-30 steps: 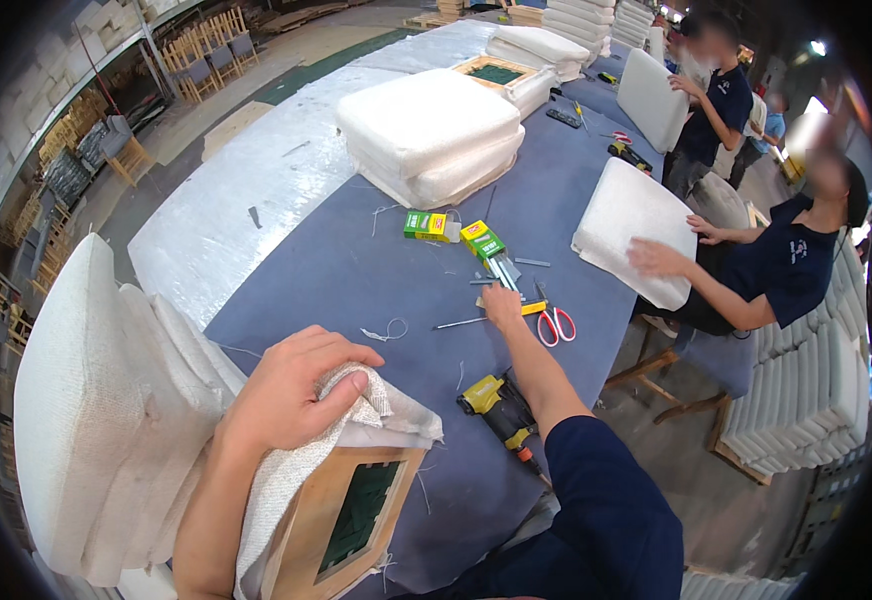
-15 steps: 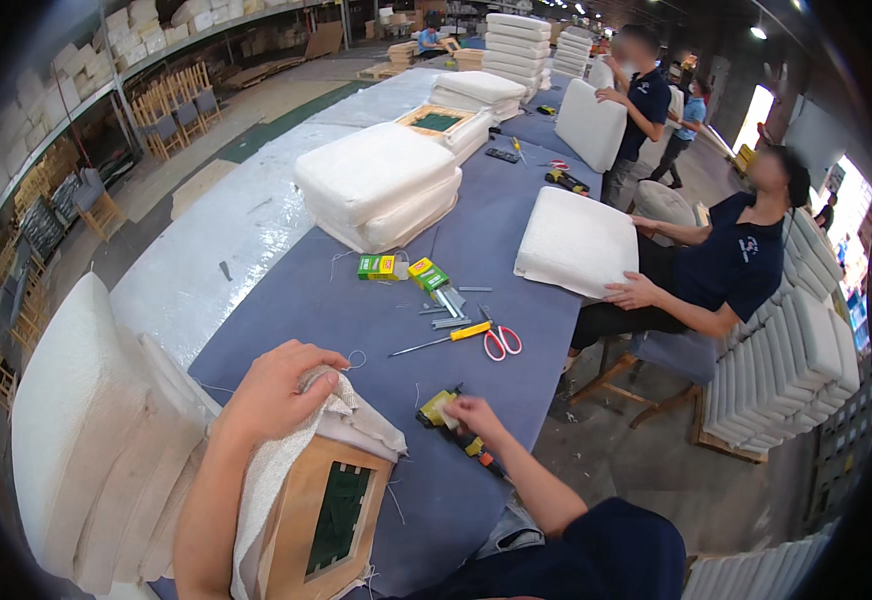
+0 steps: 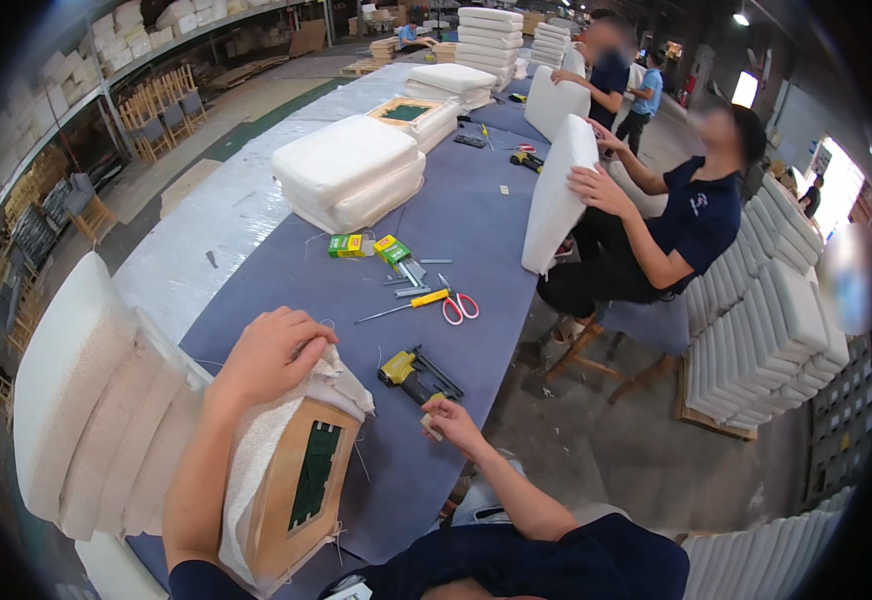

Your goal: The person staples white fabric onto a wooden cushion frame using a staple gun. They repeatedly pull the fabric taut, staple edges, and adjust the fabric to secure it around the frame.

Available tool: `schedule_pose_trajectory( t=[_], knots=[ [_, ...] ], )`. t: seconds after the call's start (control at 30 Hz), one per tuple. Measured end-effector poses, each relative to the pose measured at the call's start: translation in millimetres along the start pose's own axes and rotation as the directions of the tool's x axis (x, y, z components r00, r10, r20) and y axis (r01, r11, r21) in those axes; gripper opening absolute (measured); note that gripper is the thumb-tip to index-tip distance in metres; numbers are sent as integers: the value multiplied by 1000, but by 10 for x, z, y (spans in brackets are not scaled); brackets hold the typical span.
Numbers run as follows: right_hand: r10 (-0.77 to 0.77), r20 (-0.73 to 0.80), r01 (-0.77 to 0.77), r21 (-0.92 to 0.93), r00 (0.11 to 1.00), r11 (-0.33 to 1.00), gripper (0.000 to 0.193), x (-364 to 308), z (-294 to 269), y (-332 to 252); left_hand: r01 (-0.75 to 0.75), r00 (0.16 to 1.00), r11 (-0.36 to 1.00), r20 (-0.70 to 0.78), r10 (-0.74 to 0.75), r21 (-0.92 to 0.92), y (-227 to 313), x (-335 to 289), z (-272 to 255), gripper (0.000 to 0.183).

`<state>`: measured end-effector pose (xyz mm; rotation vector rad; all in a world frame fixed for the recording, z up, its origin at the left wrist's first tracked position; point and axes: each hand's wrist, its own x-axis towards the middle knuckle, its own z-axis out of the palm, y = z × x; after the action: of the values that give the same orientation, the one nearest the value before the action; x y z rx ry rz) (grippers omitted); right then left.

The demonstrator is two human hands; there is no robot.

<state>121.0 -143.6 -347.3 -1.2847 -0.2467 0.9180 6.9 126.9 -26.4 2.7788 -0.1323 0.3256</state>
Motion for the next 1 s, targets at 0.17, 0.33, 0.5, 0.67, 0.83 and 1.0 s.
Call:
schedule_pose_trajectory(
  t=[0.17,0.33,0.5,0.67,0.83,1.0],
  knots=[
    [0,124,7,-62,992,998,22,-259,-106,231,14,1000,999,24,-15,49,107,-55,-48,20],
    [126,-12,-125,76,992,989,33,-607,-127,298,60,998,998,31,-61,28,-12,56,95,20],
    [1,199,25,-127,980,992,31,-515,541,-282,7,1000,995,28,-10,100,-100,91,231,22],
    [-261,290,284,-37,921,958,51,-333,1522,-1186,2,994,995,-108,8,95,-103,-31,188,33],
    [-243,245,269,-81,939,960,56,-154,1877,-1734,347,919,934,-165,-357,-89,-163,-215,191,61],
    [-392,258,419,-54,883,906,51,-268,2175,-1861,607,778,732,46,-626,-308,-213,-590,-80,72]
  ],
)
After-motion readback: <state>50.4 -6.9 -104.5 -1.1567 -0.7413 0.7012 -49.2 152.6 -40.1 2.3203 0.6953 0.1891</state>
